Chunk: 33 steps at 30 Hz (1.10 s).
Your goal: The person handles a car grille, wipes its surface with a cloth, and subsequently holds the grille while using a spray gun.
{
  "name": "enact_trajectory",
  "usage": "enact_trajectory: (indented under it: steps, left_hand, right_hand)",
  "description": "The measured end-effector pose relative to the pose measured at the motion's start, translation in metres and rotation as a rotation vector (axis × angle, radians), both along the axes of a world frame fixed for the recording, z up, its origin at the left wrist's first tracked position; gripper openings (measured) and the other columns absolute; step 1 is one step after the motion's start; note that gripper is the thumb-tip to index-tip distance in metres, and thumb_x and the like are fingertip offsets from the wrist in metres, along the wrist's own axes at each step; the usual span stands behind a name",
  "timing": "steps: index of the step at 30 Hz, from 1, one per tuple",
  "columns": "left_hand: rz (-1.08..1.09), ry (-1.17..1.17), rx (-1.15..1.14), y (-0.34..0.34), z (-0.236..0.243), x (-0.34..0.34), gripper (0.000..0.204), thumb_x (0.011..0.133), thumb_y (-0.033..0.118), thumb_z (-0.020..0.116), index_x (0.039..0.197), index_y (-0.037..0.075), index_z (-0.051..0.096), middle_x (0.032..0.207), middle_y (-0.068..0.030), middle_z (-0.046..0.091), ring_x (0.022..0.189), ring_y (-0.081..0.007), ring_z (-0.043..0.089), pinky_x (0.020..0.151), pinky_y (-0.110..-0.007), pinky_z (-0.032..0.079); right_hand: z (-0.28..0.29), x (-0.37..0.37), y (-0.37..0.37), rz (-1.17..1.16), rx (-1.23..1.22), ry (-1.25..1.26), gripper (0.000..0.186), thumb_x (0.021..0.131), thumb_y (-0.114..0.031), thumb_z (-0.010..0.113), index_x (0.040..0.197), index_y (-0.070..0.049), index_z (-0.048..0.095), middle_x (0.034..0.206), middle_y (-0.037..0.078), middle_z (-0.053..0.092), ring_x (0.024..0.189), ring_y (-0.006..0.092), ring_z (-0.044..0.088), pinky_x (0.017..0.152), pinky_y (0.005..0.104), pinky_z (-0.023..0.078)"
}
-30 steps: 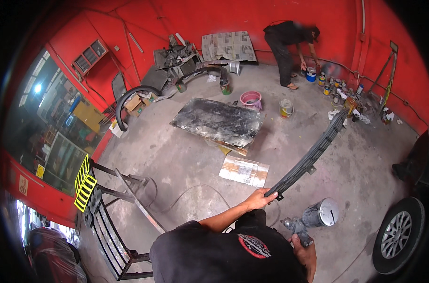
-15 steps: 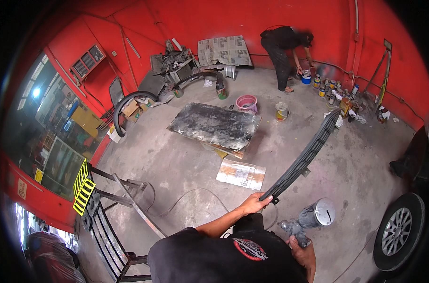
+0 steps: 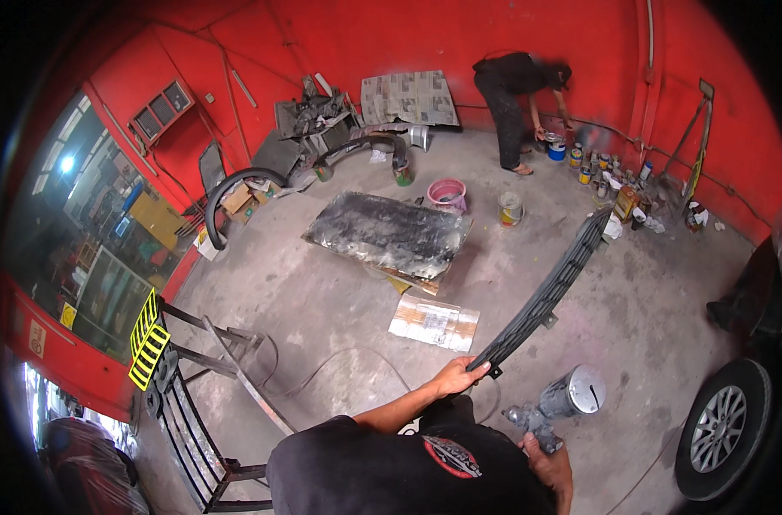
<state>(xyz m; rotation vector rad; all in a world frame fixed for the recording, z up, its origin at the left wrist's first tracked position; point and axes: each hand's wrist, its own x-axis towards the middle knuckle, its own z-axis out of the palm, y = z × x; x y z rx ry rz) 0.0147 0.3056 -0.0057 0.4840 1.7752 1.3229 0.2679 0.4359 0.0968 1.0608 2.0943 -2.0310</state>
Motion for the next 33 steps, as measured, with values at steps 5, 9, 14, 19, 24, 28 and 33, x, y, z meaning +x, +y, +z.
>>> enact_trajectory:
  steps: [5,9,14,19,24,28,33]
  left_hand:
    - [-0.028,0.020,-0.010,-0.001,-0.009,0.002,0.035,0.089,0.041,0.058,0.094,0.006,0.065,0.065,0.0051,0.051,0.059,-0.0059,0.044,0.054,-0.023,0.037]
    - [-0.020,0.024,0.038,0.001,-0.006,0.008,0.037,0.089,0.041,0.057,0.094,0.006,0.065,0.065,0.0046,0.050,0.060,-0.0063,0.044,0.055,-0.023,0.037]
    - [-0.027,0.023,0.019,-0.002,-0.013,0.004,0.036,0.089,0.042,0.057,0.089,0.006,0.063,0.065,0.0047,0.050,0.059,-0.0062,0.044,0.055,-0.023,0.037]
    - [-0.012,-0.001,0.034,-0.004,-0.009,0.005,0.036,0.089,0.042,0.057,0.085,0.007,0.062,0.064,0.0045,0.049,0.058,-0.0061,0.043,0.053,-0.024,0.036]
    - [-0.005,0.003,0.049,-0.006,-0.011,0.004,0.035,0.090,0.040,0.057,0.084,0.006,0.062,0.063,0.0050,0.049,0.057,-0.0060,0.041,0.052,-0.023,0.034]
    - [-0.004,-0.022,0.044,-0.009,-0.012,0.005,0.035,0.090,0.040,0.057,0.086,0.006,0.063,0.063,0.0050,0.049,0.057,-0.0061,0.041,0.053,-0.023,0.035]
    - [0.006,-0.031,0.069,-0.010,-0.007,0.005,0.034,0.091,0.038,0.057,0.090,0.005,0.064,0.064,0.0049,0.050,0.058,-0.0062,0.042,0.054,-0.023,0.035]
  right_hand:
    - [-0.003,0.000,-0.002,0.012,0.032,0.073,0.034,0.087,-0.038,0.060,0.081,-0.005,0.064,0.063,-0.001,0.054,0.052,0.0084,0.045,0.050,0.0262,0.037]
    - [0.006,-0.001,0.000,-0.014,-0.022,0.040,0.032,0.087,-0.034,0.060,0.083,-0.003,0.064,0.069,0.001,0.058,0.062,0.0110,0.050,0.059,0.0280,0.041]
    - [0.003,-0.001,0.002,-0.001,-0.048,-0.024,0.032,0.086,-0.031,0.061,0.087,0.000,0.064,0.076,0.004,0.062,0.071,0.0134,0.055,0.067,0.0302,0.045]
    - [-0.003,-0.001,0.000,0.033,-0.040,0.000,0.033,0.086,-0.031,0.061,0.092,0.001,0.064,0.079,0.007,0.065,0.075,0.0153,0.059,0.070,0.0308,0.046]
    - [-0.006,0.000,-0.004,0.015,-0.029,0.049,0.033,0.087,-0.035,0.060,0.087,-0.001,0.063,0.070,0.003,0.058,0.063,0.0121,0.052,0.060,0.0285,0.041]
    - [-0.006,0.002,-0.004,0.003,-0.051,0.000,0.037,0.085,-0.034,0.062,0.094,0.003,0.064,0.081,0.008,0.066,0.077,0.0164,0.061,0.073,0.0314,0.047]
    - [-0.003,0.001,-0.006,0.002,-0.066,0.010,0.038,0.085,-0.035,0.063,0.094,0.002,0.064,0.081,0.009,0.066,0.078,0.0171,0.061,0.073,0.0313,0.047]
